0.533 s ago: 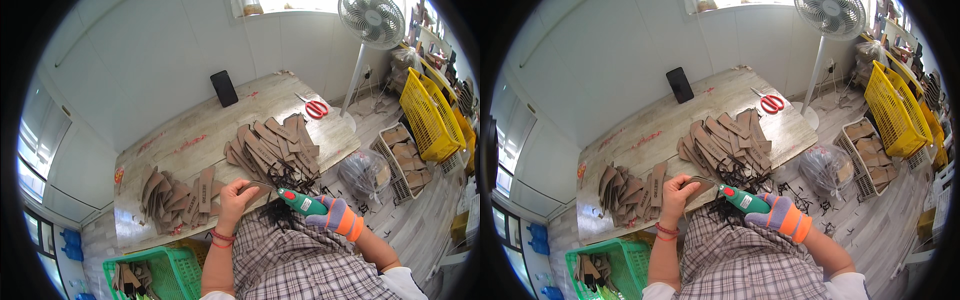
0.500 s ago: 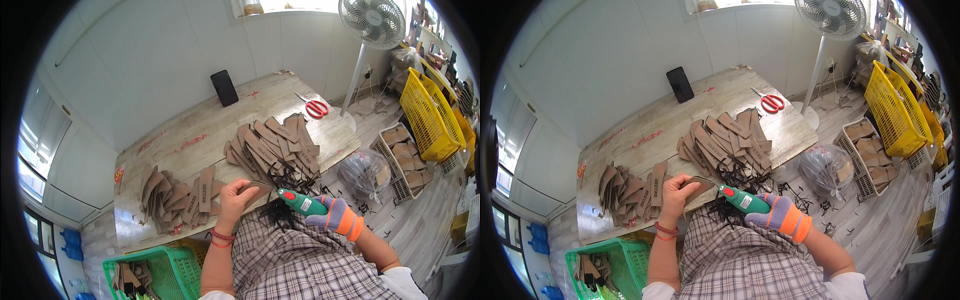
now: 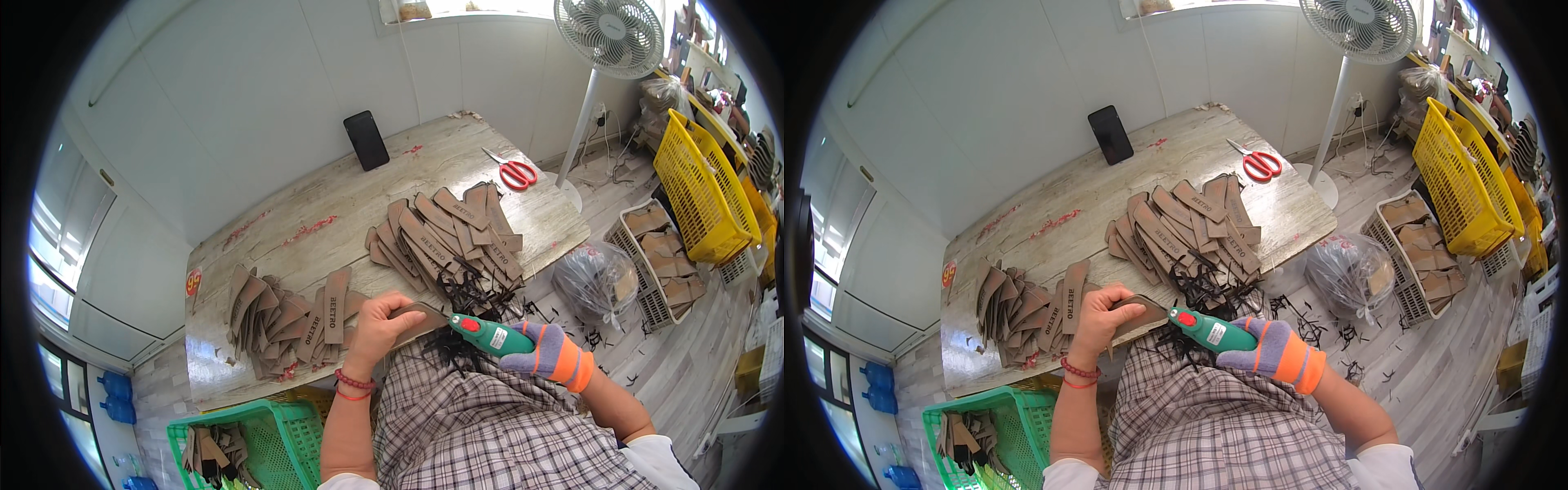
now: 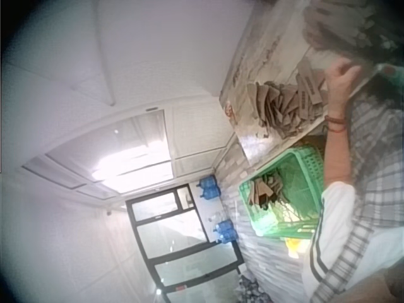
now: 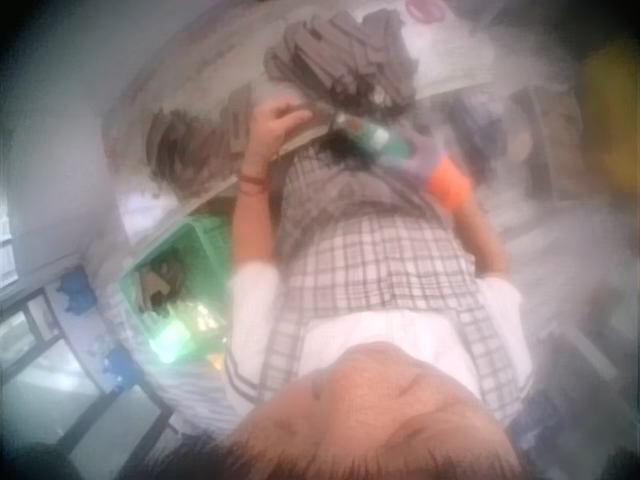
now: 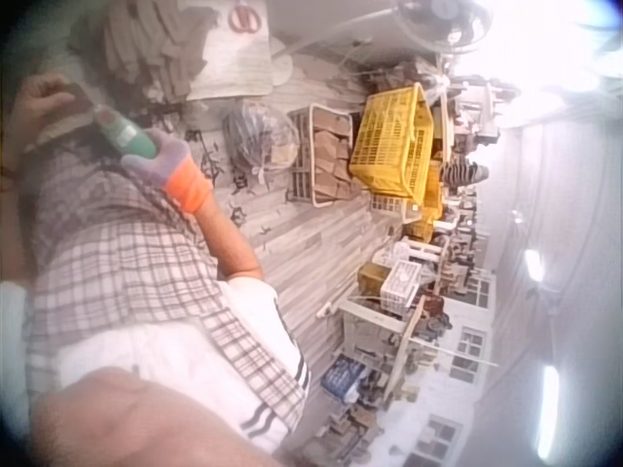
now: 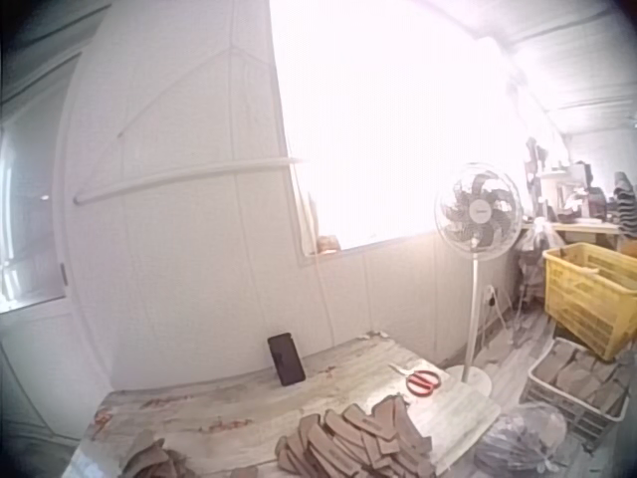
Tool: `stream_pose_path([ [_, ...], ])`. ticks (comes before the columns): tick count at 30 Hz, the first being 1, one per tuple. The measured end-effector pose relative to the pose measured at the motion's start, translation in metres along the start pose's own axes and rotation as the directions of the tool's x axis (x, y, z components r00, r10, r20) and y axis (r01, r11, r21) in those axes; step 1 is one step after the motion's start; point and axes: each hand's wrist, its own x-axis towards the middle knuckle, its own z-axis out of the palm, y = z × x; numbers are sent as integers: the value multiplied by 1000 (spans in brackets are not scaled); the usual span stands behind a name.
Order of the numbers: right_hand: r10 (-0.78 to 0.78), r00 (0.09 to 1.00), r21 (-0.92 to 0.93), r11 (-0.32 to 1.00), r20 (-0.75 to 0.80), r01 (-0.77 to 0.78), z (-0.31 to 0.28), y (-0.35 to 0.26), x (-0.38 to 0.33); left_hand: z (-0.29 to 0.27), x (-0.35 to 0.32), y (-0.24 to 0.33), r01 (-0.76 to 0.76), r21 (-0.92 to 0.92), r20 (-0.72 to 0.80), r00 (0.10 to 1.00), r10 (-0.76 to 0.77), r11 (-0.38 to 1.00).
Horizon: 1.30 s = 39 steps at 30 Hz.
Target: The person repeatedly picks up small cardboard pieces from a table, applies hot glue along their edges using a glue gun, and places them back on the table. The process is continuous and repetitive throughout the clip.
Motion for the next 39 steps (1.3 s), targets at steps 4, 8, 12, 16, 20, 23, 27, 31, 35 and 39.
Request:
stream_pose_path([
  [4,50,999,75,996,21,-52,1,-7,-1,5,-1,7,41,9,41,998,-42,999],
  [8,31,999,45,998,37,-33,1,-11,1,7,-3,6,79,55,79,993,-83,995],
  [12,51,997,23,998,64,-52,8,-24,7,9,-8,-6,84,74,98,991,-91,994],
  [16,53,998,101,993,34,-57,12,-13,15,-15,-13,4,86,200,-26,996,-83,976],
  [20,14,998,48,999,-57,-12,8,19,15,-85,-3,-18,25,799,-249,923,293,601],
  [23,85,994,147,986,-63,-75,9,18,12,-64,46,-47,111,693,-489,798,351,713],
  [27,83,993,184,981,-80,-67,10,18,13,-10,131,-84,265,696,-596,731,332,667],
  [31,123,988,295,951,-94,-91,9,18,9,22,151,-103,171,795,-530,663,528,582],
  [35,117,985,231,969,-129,-85,6,9,10,33,136,-92,-13,792,-490,583,648,611],
  [39,41,966,262,965,-255,29,11,15,16,42,115,-60,-305,-3,-692,688,219,952],
])
